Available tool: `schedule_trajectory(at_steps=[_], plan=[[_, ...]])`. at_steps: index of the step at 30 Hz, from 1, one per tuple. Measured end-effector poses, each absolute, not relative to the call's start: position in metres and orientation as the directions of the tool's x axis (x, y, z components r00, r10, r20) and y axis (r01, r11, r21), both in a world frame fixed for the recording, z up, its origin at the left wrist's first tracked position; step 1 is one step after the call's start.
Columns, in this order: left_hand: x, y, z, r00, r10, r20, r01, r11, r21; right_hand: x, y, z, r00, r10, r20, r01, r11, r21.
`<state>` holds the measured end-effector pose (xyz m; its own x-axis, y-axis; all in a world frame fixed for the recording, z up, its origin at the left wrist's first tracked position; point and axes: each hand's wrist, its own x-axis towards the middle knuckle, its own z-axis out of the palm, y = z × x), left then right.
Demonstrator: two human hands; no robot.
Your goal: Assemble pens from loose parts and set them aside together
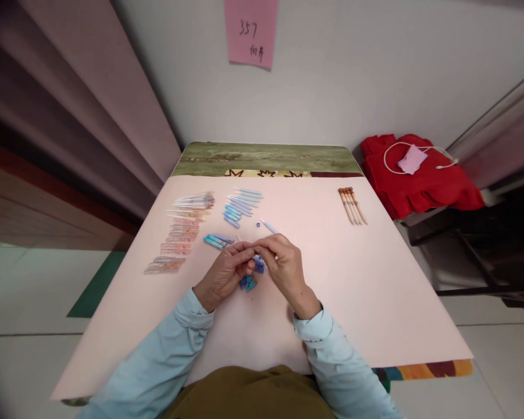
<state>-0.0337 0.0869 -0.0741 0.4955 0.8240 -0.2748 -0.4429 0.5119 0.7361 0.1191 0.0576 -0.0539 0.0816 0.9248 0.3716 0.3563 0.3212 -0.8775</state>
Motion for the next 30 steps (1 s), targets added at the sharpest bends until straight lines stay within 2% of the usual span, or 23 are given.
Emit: schedule_trajectory(at_steps=[3, 9, 14, 23, 30], plan=[[-0.034, 0.086, -0.073, 0.481, 0.835, -0.267, -0.437, 0.492, 0.753, 0.120, 0.057, -0.054, 0.075, 0.932, 0.355, 0.340, 0.310, -0.888], [-0.034, 0.086, -0.069, 0.496, 0.824, -0.272, -0.401, 0.496, 0.770, 0.124, 0.057, -0.054, 0.056, 0.989, 0.134, 0.096, 0.128, -0.987], [-0.036, 0.086, -0.065, 0.521, 0.803, -0.290, -0.304, 0.492, 0.816, 0.127, 0.058, -0.054, 0.029, 0.999, 0.020, 0.029, 0.019, -0.999], [-0.039, 0.085, -0.066, 0.536, 0.809, -0.239, -0.139, 0.364, 0.921, 0.130, 0.059, -0.056, 0.015, 0.999, -0.044, -0.041, -0.043, -0.998], [-0.039, 0.086, -0.066, 0.517, 0.828, -0.218, -0.133, 0.330, 0.935, 0.129, 0.060, -0.058, 0.084, 0.995, -0.060, -0.067, -0.054, -0.996]])
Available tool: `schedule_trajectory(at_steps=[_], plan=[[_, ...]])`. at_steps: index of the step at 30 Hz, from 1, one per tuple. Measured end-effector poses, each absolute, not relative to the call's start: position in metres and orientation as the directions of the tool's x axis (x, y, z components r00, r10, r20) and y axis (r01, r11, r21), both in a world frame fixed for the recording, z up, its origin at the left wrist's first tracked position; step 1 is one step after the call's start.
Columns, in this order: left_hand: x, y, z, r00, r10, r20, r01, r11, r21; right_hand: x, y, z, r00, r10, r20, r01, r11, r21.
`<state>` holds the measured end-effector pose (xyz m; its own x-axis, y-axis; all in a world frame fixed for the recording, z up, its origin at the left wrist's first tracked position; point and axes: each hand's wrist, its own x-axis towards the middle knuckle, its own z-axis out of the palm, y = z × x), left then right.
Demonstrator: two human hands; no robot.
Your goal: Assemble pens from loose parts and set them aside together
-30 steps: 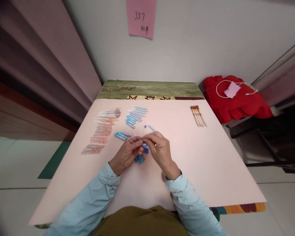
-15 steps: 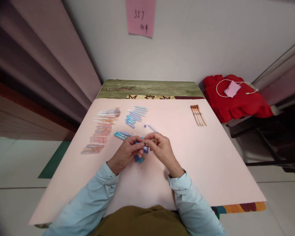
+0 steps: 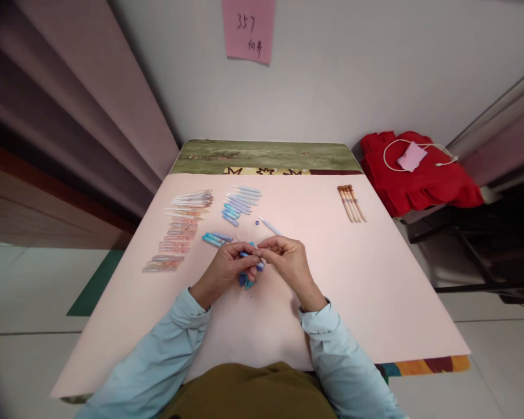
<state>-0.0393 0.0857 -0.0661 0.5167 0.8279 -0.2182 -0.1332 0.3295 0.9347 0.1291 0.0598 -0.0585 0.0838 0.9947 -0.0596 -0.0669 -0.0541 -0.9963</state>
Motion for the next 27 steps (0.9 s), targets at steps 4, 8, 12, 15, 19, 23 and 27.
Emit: schedule_trajectory(at_steps=[4, 8, 12, 15, 19, 23, 27], plan=[[-0.038, 0.085, -0.066, 0.494, 0.841, -0.221, -0.192, 0.354, 0.915, 0.131, 0.060, -0.058, 0.108, 0.993, -0.052, -0.126, -0.038, -0.991], [-0.035, 0.085, -0.068, 0.438, 0.862, -0.256, -0.390, 0.439, 0.810, 0.132, 0.058, -0.055, 0.097, 0.994, -0.052, -0.250, -0.026, -0.968], [-0.035, 0.086, -0.069, 0.425, 0.848, -0.316, -0.561, 0.521, 0.643, 0.127, 0.052, -0.046, 0.109, 0.993, -0.053, -0.252, -0.025, -0.968], [-0.036, 0.086, -0.070, 0.445, 0.824, -0.350, -0.585, 0.563, 0.583, 0.120, 0.048, -0.040, 0.188, 0.982, 0.016, -0.195, 0.053, -0.979], [-0.037, 0.085, -0.071, 0.476, 0.812, -0.338, -0.574, 0.578, 0.580, 0.114, 0.045, -0.037, 0.220, 0.973, 0.068, -0.144, 0.101, -0.984], [-0.035, 0.085, -0.073, 0.495, 0.811, -0.313, -0.525, 0.566, 0.636, 0.112, 0.045, -0.038, 0.237, 0.969, 0.066, -0.137, 0.101, -0.985], [-0.033, 0.084, -0.074, 0.483, 0.823, -0.298, -0.509, 0.540, 0.670, 0.111, 0.045, -0.039, 0.262, 0.964, 0.044, -0.164, 0.090, -0.982]])
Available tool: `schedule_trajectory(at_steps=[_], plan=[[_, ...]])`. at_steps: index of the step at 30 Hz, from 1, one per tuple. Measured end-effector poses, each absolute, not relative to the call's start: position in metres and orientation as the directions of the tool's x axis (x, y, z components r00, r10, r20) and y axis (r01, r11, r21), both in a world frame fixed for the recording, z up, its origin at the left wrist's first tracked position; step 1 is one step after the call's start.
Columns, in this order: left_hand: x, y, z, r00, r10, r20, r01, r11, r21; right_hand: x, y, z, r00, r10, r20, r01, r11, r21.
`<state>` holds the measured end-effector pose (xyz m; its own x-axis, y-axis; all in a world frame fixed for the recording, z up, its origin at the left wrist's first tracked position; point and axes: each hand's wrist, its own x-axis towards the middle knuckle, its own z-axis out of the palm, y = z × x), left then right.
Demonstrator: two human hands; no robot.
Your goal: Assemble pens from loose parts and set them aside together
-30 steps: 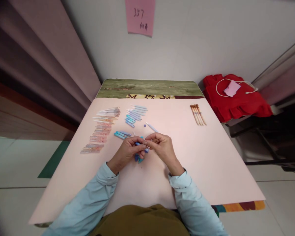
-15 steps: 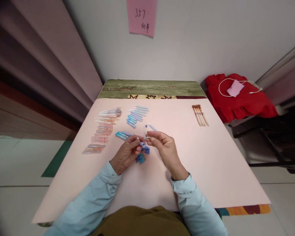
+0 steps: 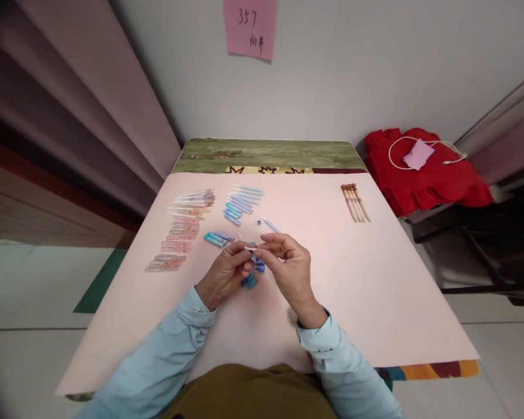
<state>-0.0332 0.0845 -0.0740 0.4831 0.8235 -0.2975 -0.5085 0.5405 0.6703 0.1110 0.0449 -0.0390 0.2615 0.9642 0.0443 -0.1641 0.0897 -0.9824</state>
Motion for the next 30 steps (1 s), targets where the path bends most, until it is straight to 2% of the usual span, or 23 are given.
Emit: schedule_trajectory(at_steps=[11, 17, 22, 26, 30], plan=[[-0.033, 0.083, -0.068, 0.406, 0.876, -0.260, -0.402, 0.427, 0.810, 0.112, 0.048, -0.043, 0.268, 0.963, -0.031, -0.187, 0.020, -0.982], [-0.032, 0.088, -0.071, 0.461, 0.809, -0.364, -0.454, 0.568, 0.687, 0.118, 0.054, -0.055, 0.319, 0.946, -0.063, -0.124, -0.024, -0.992], [-0.031, 0.092, -0.067, 0.469, 0.788, -0.399, -0.623, 0.616, 0.482, 0.116, 0.047, -0.048, 0.419, 0.891, 0.172, 0.053, 0.165, -0.985], [-0.032, 0.093, -0.063, 0.499, 0.807, -0.316, -0.699, 0.590, 0.404, 0.110, 0.041, -0.046, 0.253, 0.896, 0.364, 0.317, 0.279, -0.907], [-0.033, 0.092, -0.062, 0.522, 0.811, -0.267, -0.700, 0.585, 0.409, 0.105, 0.040, -0.050, 0.135, 0.910, 0.392, 0.460, 0.293, -0.839]])
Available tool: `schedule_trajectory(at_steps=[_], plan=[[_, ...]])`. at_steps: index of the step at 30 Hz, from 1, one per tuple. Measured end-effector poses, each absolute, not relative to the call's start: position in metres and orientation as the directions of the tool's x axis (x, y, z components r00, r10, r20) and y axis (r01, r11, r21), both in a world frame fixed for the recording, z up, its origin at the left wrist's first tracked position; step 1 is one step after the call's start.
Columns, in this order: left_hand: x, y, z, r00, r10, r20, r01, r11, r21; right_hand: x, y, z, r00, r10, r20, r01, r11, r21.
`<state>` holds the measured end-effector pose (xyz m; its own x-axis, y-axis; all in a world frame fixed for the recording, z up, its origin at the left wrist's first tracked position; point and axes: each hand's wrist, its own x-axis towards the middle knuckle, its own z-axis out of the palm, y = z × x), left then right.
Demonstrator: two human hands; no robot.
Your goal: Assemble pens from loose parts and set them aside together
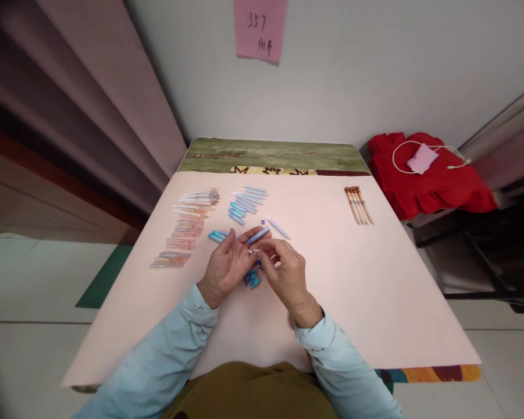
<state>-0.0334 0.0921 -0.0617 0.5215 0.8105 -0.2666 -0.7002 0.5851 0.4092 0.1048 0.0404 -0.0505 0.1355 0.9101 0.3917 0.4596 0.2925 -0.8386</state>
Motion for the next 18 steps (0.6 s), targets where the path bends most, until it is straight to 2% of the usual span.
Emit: schedule_trajectory(at_steps=[8, 18], plan=[[-0.034, 0.086, -0.061, 0.467, 0.861, -0.202, -0.706, 0.501, 0.500, 0.099, 0.040, -0.056, 0.133, 0.913, 0.386, 0.464, 0.287, -0.838], [-0.033, 0.086, -0.063, 0.453, 0.867, -0.206, -0.722, 0.493, 0.485, 0.094, 0.038, -0.063, 0.166, 0.882, 0.441, 0.552, 0.288, -0.782]])
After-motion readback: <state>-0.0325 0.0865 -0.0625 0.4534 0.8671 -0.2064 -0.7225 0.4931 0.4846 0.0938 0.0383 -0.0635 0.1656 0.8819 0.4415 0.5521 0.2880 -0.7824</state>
